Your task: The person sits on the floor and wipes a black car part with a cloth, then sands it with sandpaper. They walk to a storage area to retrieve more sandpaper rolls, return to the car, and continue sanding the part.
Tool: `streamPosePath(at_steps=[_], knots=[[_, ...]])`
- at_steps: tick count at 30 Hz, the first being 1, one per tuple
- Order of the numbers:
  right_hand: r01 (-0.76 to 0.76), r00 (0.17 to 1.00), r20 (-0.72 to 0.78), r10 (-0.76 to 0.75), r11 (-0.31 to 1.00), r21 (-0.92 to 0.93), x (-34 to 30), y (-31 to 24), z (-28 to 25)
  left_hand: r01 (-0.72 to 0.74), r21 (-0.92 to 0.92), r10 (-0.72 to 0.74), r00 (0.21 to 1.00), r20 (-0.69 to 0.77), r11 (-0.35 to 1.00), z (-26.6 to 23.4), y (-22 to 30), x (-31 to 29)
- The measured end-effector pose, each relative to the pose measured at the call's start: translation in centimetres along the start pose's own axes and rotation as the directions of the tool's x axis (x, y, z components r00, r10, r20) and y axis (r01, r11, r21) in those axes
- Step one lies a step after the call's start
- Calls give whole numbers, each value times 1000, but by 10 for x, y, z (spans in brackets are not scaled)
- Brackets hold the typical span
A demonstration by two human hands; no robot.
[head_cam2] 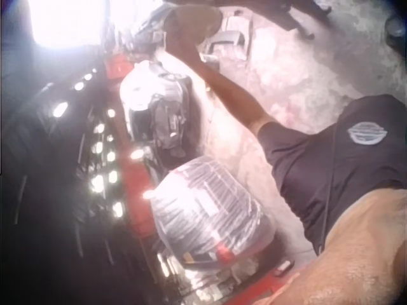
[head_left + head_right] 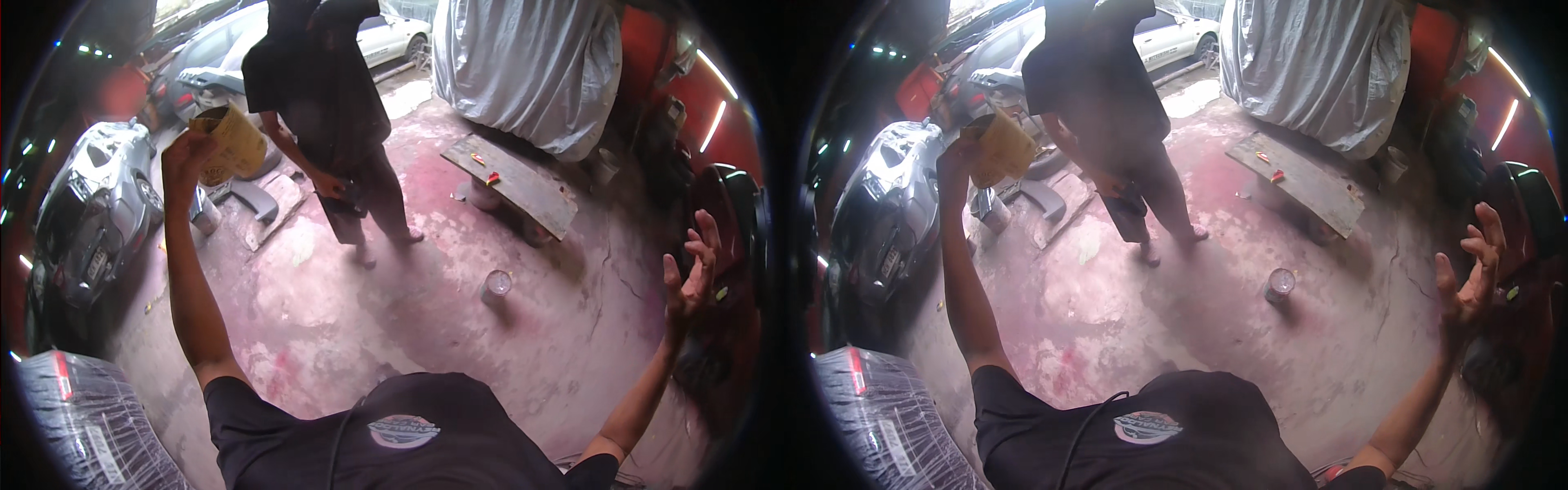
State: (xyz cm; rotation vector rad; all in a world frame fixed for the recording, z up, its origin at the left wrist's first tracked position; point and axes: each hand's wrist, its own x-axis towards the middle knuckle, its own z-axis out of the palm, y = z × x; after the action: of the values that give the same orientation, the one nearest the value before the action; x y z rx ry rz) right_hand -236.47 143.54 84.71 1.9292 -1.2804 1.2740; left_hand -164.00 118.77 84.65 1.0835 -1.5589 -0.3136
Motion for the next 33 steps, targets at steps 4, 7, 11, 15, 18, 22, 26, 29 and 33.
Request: streamPosePath(at_steps=[4, 7, 11, 15, 18, 22, 26, 29, 33], knots=[[-121, 992, 49, 116, 986, 117, -12, 7, 13, -29, 116, 42, 993, -109, 993, -7, -57, -31], [-275, 956, 165, 243, 938, 214, -50, 6, 52, 139, -249, -127, 990, 63, 958, 64, -80, -111], [-448, 785, 567, 250, 862, 240, -76, -55, 154, 482, -425, -342, 866, 365, 767, 146, -81, -225], [-319, 696, 712, -94, 848, 424, -114, -140, 252, 661, -292, -422, 698, 579, 691, 202, -36, -299], [-125, 734, 600, -318, 806, 579, -126, -212, 302, 686, -330, -374, 665, 646, 648, 193, -20, -317], [-60, 742, 561, -367, 796, 602, -144, -266, 356, 695, -340, -458, 690, 560, 633, 154, -65, -331], [-5, 752, 543, -373, 821, 571, -132, -317, 408, 665, -352, -524, 741, 419, 659, 101, -107, -325], [-43, 698, 582, -416, 788, 614, -110, -362, 455, 532, -302, -473, 845, 250, 791, 57, -154, -322], [-397, 472, 778, -414, 688, 607, -98, -417, 522, 449, -60, -445, 893, 70, 891, -25, -173, -309]])
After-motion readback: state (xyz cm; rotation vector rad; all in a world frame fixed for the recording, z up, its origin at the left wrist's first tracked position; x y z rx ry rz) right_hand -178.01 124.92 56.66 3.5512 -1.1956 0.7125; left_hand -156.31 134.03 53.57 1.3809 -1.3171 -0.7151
